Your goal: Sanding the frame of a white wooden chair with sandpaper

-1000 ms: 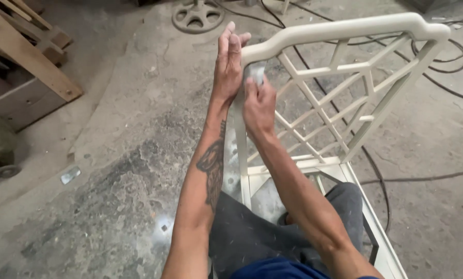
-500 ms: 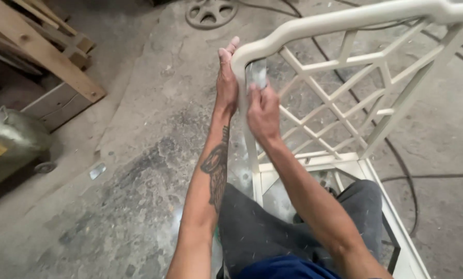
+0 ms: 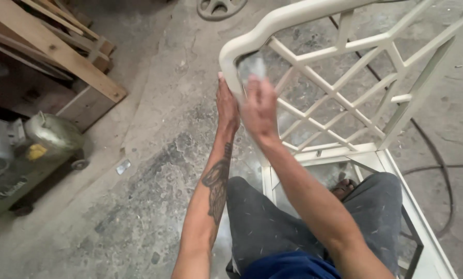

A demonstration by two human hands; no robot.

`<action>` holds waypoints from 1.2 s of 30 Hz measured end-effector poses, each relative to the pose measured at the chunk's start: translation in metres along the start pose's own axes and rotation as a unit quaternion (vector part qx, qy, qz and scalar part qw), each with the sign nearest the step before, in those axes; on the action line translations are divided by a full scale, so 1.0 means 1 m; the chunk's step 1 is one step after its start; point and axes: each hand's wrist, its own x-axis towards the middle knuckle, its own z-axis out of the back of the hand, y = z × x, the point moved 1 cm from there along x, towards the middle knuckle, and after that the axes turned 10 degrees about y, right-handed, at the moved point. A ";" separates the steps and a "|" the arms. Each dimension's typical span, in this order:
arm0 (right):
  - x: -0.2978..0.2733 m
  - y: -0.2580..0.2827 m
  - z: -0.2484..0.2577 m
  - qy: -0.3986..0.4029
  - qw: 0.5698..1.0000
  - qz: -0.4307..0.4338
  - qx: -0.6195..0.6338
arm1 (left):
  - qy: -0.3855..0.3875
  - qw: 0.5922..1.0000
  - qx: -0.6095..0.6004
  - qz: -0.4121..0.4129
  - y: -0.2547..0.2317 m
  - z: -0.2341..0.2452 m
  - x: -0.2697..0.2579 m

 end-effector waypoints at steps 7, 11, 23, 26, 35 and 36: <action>0.006 0.008 -0.014 0.024 0.993 0.026 0.115 | 0.037 0.968 0.248 0.002 0.103 0.022 0.040; 0.024 -0.002 -0.027 -0.013 0.996 0.025 0.088 | 0.027 0.966 0.257 -0.011 0.115 0.023 0.037; -0.034 0.080 0.029 0.070 0.993 0.094 0.007 | 0.021 0.998 0.046 0.043 -0.006 -0.004 0.001; -0.067 -0.021 0.025 -0.020 0.998 0.008 0.065 | -0.027 0.999 0.024 0.039 -0.027 -0.001 0.003; 0.025 0.018 -0.032 -0.048 0.991 -0.020 0.121 | 0.210 0.942 0.232 -0.124 -0.153 0.010 0.030; 0.020 0.023 -0.027 -0.047 0.991 -0.023 0.121 | 0.211 0.942 0.231 -0.121 -0.158 0.009 0.029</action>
